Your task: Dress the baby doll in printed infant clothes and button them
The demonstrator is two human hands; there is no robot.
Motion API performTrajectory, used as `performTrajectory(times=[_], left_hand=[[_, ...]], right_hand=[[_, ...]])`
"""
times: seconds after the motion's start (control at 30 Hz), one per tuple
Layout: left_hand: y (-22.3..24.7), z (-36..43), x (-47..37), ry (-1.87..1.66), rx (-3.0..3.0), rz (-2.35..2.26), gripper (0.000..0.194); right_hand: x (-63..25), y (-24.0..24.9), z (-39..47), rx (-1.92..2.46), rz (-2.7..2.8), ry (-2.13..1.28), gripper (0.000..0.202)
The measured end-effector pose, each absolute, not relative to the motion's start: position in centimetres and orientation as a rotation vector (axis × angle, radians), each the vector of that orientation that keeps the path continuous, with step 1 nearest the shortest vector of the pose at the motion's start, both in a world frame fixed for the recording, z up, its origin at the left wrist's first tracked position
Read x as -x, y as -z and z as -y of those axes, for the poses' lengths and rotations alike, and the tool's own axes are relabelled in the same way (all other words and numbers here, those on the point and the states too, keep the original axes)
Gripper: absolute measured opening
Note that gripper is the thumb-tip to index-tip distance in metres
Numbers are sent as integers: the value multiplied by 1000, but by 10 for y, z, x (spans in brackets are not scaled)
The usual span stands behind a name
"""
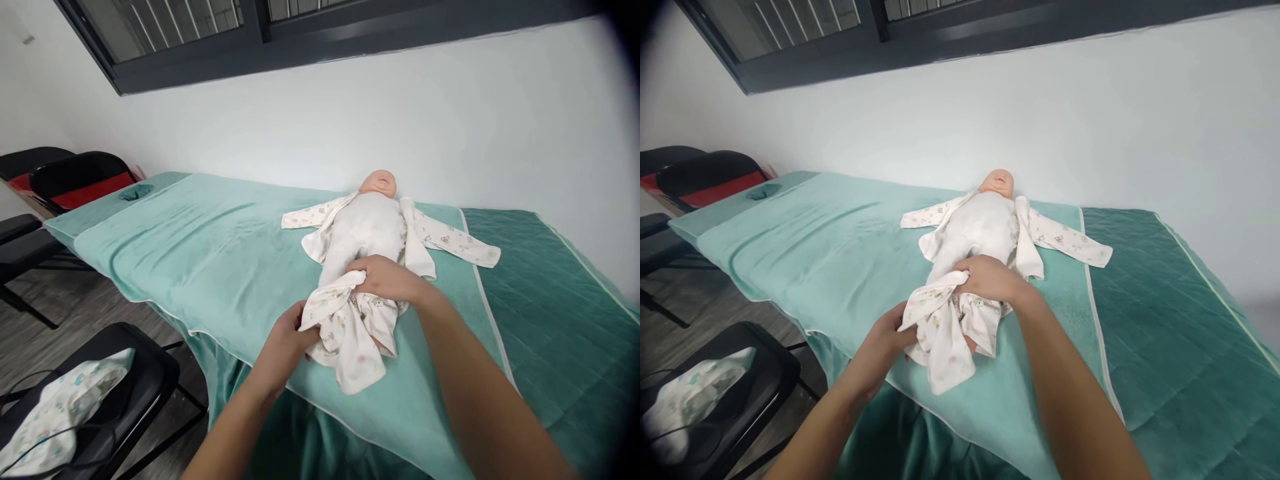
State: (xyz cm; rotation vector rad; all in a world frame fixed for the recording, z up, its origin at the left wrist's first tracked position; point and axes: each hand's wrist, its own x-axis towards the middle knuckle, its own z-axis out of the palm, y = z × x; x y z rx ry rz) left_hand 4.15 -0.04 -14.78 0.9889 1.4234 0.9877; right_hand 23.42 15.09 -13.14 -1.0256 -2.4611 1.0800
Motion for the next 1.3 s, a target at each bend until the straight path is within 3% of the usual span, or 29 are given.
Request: performTrajectory(times=[0.2,0.57,0.73,1.07,1.3], left_hand=[[161,-36,-29,-1173,-1174,-1591,27],[171,-114,-22,-1391,-1361,-1584,20],[180,-135,-27,-1487,-1529,-1565,19],[190,-86,-28,-1566,-1311,-1841,23],[193,-42,-28,-1181,-1419,-1567,31]], right_hand=[[-235,136,-152,905,2331,-1183,23],[-245,125,-150,945,2334,-1204,35],[-245,130,-157,1002,2263,-1073,25],[-234,141,-160,1149,2086,-869,24],[-231,143,-159,1162,2071,-881,24]])
